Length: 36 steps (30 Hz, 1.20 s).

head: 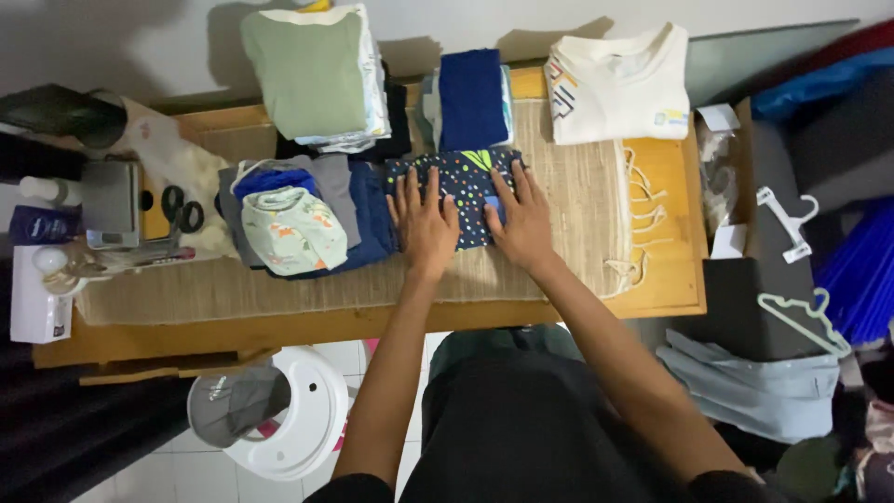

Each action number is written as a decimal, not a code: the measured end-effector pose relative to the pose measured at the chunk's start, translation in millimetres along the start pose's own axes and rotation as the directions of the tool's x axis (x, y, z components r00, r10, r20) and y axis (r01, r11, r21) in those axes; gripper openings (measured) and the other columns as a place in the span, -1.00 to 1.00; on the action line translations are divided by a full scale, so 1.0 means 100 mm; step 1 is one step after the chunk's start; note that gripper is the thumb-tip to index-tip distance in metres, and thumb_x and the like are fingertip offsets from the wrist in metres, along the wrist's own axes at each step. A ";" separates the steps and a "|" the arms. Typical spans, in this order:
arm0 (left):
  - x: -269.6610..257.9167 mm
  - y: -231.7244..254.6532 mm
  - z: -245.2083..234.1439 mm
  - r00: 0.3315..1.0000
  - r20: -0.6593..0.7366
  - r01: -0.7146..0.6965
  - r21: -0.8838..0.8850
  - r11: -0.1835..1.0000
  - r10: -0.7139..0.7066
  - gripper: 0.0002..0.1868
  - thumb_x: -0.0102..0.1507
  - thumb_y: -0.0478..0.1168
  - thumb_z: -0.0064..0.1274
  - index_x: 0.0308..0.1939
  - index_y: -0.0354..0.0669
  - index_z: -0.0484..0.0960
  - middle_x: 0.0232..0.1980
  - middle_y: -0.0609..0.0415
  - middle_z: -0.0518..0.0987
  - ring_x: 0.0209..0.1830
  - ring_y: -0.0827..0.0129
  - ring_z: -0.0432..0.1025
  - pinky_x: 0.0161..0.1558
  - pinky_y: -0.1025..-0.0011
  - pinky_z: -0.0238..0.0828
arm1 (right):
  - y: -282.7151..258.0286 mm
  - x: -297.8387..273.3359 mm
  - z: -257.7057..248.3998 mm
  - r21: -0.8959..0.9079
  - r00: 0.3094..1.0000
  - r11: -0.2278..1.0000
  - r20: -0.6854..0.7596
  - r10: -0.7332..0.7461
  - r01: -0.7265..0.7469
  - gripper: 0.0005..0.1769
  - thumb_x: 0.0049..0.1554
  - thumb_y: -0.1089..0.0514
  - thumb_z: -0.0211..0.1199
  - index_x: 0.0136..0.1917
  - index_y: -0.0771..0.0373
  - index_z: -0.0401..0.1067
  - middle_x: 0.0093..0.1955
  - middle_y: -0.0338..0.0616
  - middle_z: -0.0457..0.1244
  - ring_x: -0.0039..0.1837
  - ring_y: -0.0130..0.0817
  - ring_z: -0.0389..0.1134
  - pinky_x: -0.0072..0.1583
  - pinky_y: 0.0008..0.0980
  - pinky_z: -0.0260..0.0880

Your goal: Folding various items of clothing and organizing them into stacks on a table.

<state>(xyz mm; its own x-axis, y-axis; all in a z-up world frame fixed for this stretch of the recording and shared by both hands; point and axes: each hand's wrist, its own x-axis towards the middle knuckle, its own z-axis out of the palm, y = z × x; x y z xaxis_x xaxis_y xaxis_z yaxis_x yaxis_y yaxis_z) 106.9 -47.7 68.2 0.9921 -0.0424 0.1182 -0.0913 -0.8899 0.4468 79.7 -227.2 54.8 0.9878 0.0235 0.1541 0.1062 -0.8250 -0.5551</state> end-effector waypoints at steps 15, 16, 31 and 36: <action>-0.85 1.99 0.55 0.921 -0.011 -0.366 -0.372 0.853 0.391 -0.47 0.46 -0.09 -0.10 0.49 -0.15 0.34 0.58 -0.26 0.19 0.63 -0.19 0.03 0.59 -0.06 -0.09 | 0.83 -1.13 -1.36 0.121 0.926 0.963 -0.270 0.265 -0.240 -0.40 0.31 0.08 0.15 0.57 0.21 0.18 0.61 0.28 -0.01 0.62 0.26 -0.02 0.58 0.06 -0.04; -0.95 2.19 0.60 0.914 0.029 -0.358 -0.415 0.837 0.405 -0.47 0.46 -0.09 -0.12 0.49 -0.15 0.34 0.58 -0.26 0.19 0.62 -0.20 0.03 0.58 -0.05 -0.08 | 0.97 -1.29 -1.49 0.099 0.913 0.961 -0.301 0.276 -0.258 -0.40 0.32 0.09 0.14 0.57 0.24 0.17 0.62 0.29 -0.03 0.62 0.27 -0.03 0.57 0.06 -0.04; -3.04 4.57 1.69 0.618 0.225 -0.433 -0.702 0.565 0.754 -0.46 0.50 -0.02 -0.22 0.52 -0.15 0.29 0.61 -0.25 0.14 0.63 -0.23 -0.01 0.55 -0.05 -0.05 | 2.37 -4.08 -3.06 0.175 0.590 0.773 -0.551 0.590 -0.610 -0.44 0.35 0.13 0.10 0.58 0.24 0.15 0.64 0.25 -0.05 0.66 0.28 -0.09 0.57 0.10 -0.06; -3.55 5.09 1.92 0.477 0.329 -0.403 -0.742 0.536 0.815 -0.46 0.50 -0.01 -0.23 0.52 -0.13 0.29 0.62 -0.21 0.14 0.62 -0.22 0.01 0.54 -0.05 -0.04 | 2.56 -4.72 -3.34 0.280 0.434 0.673 -0.585 0.685 -0.684 -0.44 0.36 0.11 0.07 0.59 0.22 0.15 0.64 0.21 -0.04 0.67 0.25 -0.10 0.58 0.09 -0.06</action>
<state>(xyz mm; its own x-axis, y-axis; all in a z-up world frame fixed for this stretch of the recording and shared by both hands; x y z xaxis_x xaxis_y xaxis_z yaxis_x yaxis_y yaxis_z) -275.1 -572.7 82.8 0.4276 -0.8947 0.1289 -0.5128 -0.1226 0.8497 -397.5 -637.9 112.6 0.4345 -0.8854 0.1652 -0.5726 -0.4132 -0.7081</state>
